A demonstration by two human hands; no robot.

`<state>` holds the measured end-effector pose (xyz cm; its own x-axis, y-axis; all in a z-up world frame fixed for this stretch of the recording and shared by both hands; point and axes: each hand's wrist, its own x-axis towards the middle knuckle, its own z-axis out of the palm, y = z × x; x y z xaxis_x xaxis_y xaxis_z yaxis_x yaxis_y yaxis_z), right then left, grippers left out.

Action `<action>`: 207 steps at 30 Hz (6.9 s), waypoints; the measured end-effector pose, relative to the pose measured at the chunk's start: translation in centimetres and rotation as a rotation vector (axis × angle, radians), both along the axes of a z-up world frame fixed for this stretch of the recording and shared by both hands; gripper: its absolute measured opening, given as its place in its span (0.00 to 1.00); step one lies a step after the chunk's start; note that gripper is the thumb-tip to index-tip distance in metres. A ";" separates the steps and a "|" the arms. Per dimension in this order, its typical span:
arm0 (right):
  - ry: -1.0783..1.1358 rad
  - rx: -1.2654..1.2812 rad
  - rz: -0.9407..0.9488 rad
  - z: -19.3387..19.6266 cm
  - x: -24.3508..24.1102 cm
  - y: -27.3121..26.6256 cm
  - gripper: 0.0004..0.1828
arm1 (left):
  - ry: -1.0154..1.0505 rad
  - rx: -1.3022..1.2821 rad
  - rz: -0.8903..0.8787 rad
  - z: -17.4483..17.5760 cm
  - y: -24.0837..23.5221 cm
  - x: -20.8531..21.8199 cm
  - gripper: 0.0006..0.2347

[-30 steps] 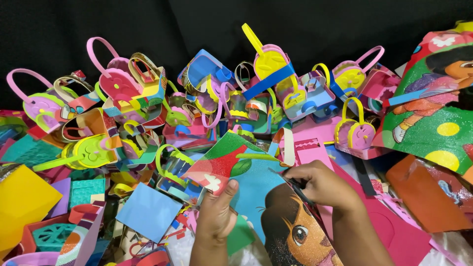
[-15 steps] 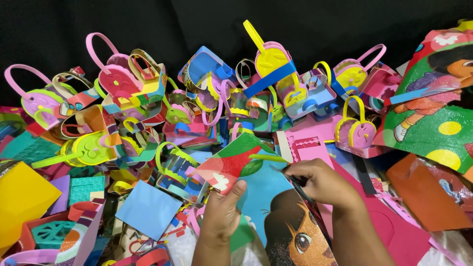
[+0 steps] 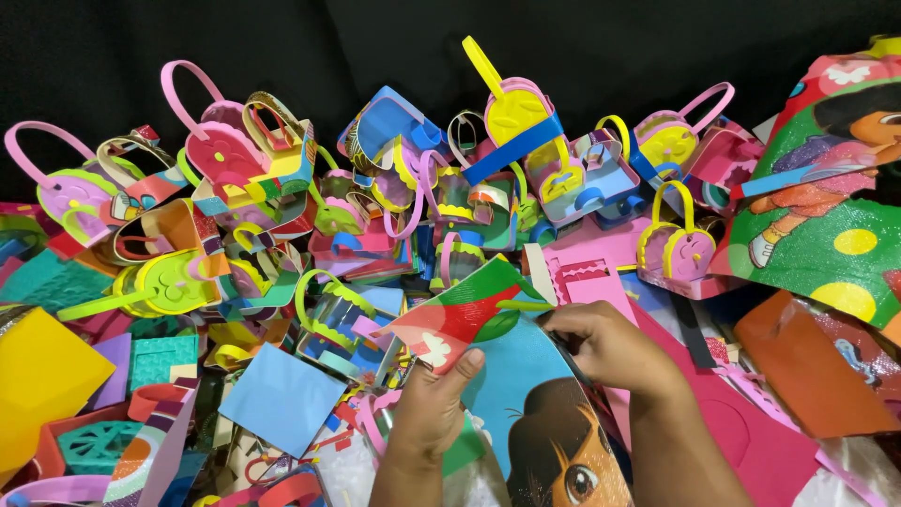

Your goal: Assembling colorful foam gift bags using glue and scissors.

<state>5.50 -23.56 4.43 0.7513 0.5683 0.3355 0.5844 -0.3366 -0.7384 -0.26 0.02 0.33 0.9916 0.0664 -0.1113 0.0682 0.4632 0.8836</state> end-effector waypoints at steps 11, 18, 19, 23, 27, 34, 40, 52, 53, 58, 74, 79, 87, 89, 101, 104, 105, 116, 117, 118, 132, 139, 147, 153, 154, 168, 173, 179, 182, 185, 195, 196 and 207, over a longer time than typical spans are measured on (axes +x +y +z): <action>-0.032 0.046 -0.043 -0.4 0.0 0.1 0.04 | 0.014 0.140 -0.041 0.9 -0.5 -0.3 0.22; 0.033 0.056 -0.072 0.2 -0.4 -0.1 0.18 | 0.115 0.384 -0.160 3.6 -0.9 -1.0 0.22; 0.032 0.055 -0.070 -0.7 0.0 -0.5 0.18 | 0.115 0.382 -0.158 3.3 -0.9 -1.0 0.22; 0.011 0.027 -0.078 -1.6 0.3 -0.7 0.20 | 0.058 0.307 -0.155 2.8 -0.9 -0.9 0.20; -0.014 0.044 -0.119 -2.4 0.4 -0.6 0.25 | 0.109 0.223 -0.145 2.6 -0.9 -0.8 0.20; 0.046 0.043 -0.116 0.4 -0.6 0.4 0.15 | 0.204 0.519 -0.243 3.5 -0.7 -1.2 0.20; 0.006 0.055 -0.070 -0.3 -0.3 0.1 0.15 | 0.056 0.506 -0.241 3.2 -0.4 -1.3 0.14; 0.116 0.052 -0.136 0.0 -0.4 0.5 0.16 | 0.063 0.615 -0.310 3.1 -0.3 -1.4 0.11; 0.116 0.067 -0.119 0.2 -0.5 0.6 0.16 | 0.081 0.615 -0.316 3.2 -0.4 -1.4 0.13; 0.058 0.109 -0.099 0.1 -0.5 0.6 0.10 | 0.098 0.610 -0.322 3.4 -0.3 -1.4 0.16; 0.055 0.088 -0.122 -0.4 -0.2 0.8 0.16 | 0.164 0.720 -0.337 3.8 -0.2 -1.5 0.13; 0.142 0.123 -0.117 0.2 -0.5 1.0 0.23 | 0.215 0.728 -0.335 4.3 -0.2 -1.4 0.14; 0.378 0.127 -0.448 0.1 -0.5 0.8 0.12 | 0.449 0.565 0.185 8.2 2.8 -1.5 0.23; 0.449 0.215 -0.300 -0.2 -0.3 0.1 0.19 | 0.351 0.513 0.339 7.3 4.3 -1.3 0.23; 0.036 -0.095 0.064 -0.4 -2.1 2.7 0.26 | 0.092 0.422 0.729 5.3 7.2 -2.6 0.22; 0.271 0.191 -0.126 -0.6 -2.0 2.8 0.15 | -0.139 0.193 0.554 6.9 7.7 -3.1 0.30; 0.448 0.423 -0.207 -0.7 -1.9 2.5 0.10 | -0.270 0.106 0.395 8.0 7.9 -3.3 0.40; -0.069 1.229 -1.012 3.0 14.4 -15.7 0.13 | -0.235 0.535 0.421 10.3 6.0 -6.8 0.34; -0.108 1.182 -1.077 2.5 16.5 -18.5 0.18 | -0.193 0.532 0.427 10.3 5.9 -6.9 0.34; -0.111 1.178 -1.084 3.3 16.6 -18.8 0.18 | -0.192 0.529 0.421 10.7 5.6 -7.1 0.34; 0.599 -0.755 -0.401 5.0 -2.4 2.0 0.32 | -0.179 1.084 0.098 8.8 5.1 -4.7 0.21; 0.396 -1.228 0.046 -1.3 -4.4 4.3 0.42 | -0.242 1.310 0.078 7.5 4.8 -4.1 0.21; 0.400 -1.228 0.228 -2.2 -3.8 3.8 0.32 | -0.345 1.338 0.222 7.8 5.1 -4.5 0.18; 0.052 -0.697 -0.070 -1.6 0.8 1.6 0.17 | -0.351 1.376 0.315 8.3 5.8 -5.0 0.17; 0.053 -0.695 -0.053 -2.5 1.1 1.8 0.17 | -0.336 1.382 0.322 8.4 5.9 -5.1 0.17; -0.301 0.057 -0.313 2.5 -2.1 3.3 0.07 | -0.468 1.137 -0.087 8.8 5.3 -4.3 0.25; 0.143 0.450 -0.264 4.2 -3.4 3.6 0.06 | -0.360 0.746 -0.450 8.4 0.3 -3.5 0.32; -0.232 0.479 -0.762 1.7 3.7 -4.4 0.11 | -0.185 0.406 -0.529 7.4 1.4 -2.8 0.18; -0.455 0.314 -0.931 -1.1 6.4 -9.1 0.12 | -0.086 0.276 -0.498 7.2 2.1 -2.6 0.17; -0.737 0.074 -0.990 -3.6 8.2 -12.5 0.06 | -0.088 0.415 -0.471 7.9 3.3 -2.8 0.20; -0.730 -0.209 -1.045 -6.0 7.6 -14.5 0.12 | -0.266 1.391 -0.200 6.5 7.6 -3.8 0.19; -0.729 -0.210 -1.044 -5.1 6.6 -13.4 0.12 | -0.264 1.390 -0.201 6.4 7.5 -3.8 0.19; -0.305 -0.443 -0.022 0.1 -5.1 5.8 0.36 | -0.469 1.459 -0.264 6.9 4.9 -3.6 0.15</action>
